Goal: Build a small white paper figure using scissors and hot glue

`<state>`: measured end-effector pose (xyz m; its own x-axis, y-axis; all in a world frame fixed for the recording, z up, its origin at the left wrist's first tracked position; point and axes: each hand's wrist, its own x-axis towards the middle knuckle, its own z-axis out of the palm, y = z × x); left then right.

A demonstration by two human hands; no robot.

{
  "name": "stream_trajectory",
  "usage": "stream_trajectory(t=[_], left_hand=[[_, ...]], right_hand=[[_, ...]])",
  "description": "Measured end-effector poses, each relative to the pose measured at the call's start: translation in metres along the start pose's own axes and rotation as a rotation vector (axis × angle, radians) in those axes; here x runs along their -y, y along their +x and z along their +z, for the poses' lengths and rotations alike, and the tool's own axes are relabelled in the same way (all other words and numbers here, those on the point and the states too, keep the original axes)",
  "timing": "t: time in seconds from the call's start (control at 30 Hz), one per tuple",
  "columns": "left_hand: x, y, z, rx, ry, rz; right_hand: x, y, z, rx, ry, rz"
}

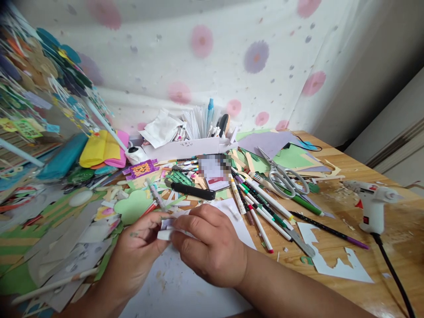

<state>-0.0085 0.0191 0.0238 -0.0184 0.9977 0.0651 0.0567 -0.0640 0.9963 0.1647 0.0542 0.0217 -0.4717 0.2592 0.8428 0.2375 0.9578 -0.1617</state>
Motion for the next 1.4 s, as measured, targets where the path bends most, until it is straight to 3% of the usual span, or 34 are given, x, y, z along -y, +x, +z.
stream_trajectory(t=[0.2,0.4,0.47,0.63,0.73,0.83,0.97,1.07,1.17,1.23,1.4], left_hand=[[0.007,0.0,-0.004,0.097,-0.295,-0.074],[-0.002,-0.002,-0.004,0.217,-0.456,-0.18],[-0.003,-0.001,-0.002,0.182,-0.486,-0.203],[0.003,0.004,0.0,-0.048,-0.47,-0.279],[0.006,0.008,-0.002,-0.069,-0.433,-0.28],[0.007,0.011,-0.007,-0.108,-0.333,-0.234],[0.011,0.011,-0.01,-0.164,-0.186,-0.152],[0.016,0.008,-0.011,-0.132,-0.127,-0.094],[0.019,0.006,-0.011,-0.141,-0.09,-0.049],[0.019,0.004,-0.012,-0.162,-0.065,-0.022],[0.01,0.001,-0.014,-0.165,-0.012,0.046]], right_hand=[[-0.002,-0.002,0.0,0.016,-0.038,0.017],[-0.003,0.002,-0.002,0.02,-0.101,0.035],[-0.003,0.004,-0.001,0.015,-0.121,0.047],[-0.005,0.003,0.006,0.058,-0.065,0.052],[-0.011,0.006,-0.003,0.096,0.013,0.092],[-0.029,0.007,-0.036,0.197,-0.12,0.259],[-0.078,-0.016,-0.1,0.472,-0.673,0.881],[-0.12,-0.049,-0.13,0.474,-0.826,1.102],[-0.147,-0.073,-0.136,0.497,-0.81,1.211],[-0.151,-0.077,-0.136,0.485,-0.796,1.248],[-0.117,-0.06,-0.139,0.389,-0.802,1.239]])
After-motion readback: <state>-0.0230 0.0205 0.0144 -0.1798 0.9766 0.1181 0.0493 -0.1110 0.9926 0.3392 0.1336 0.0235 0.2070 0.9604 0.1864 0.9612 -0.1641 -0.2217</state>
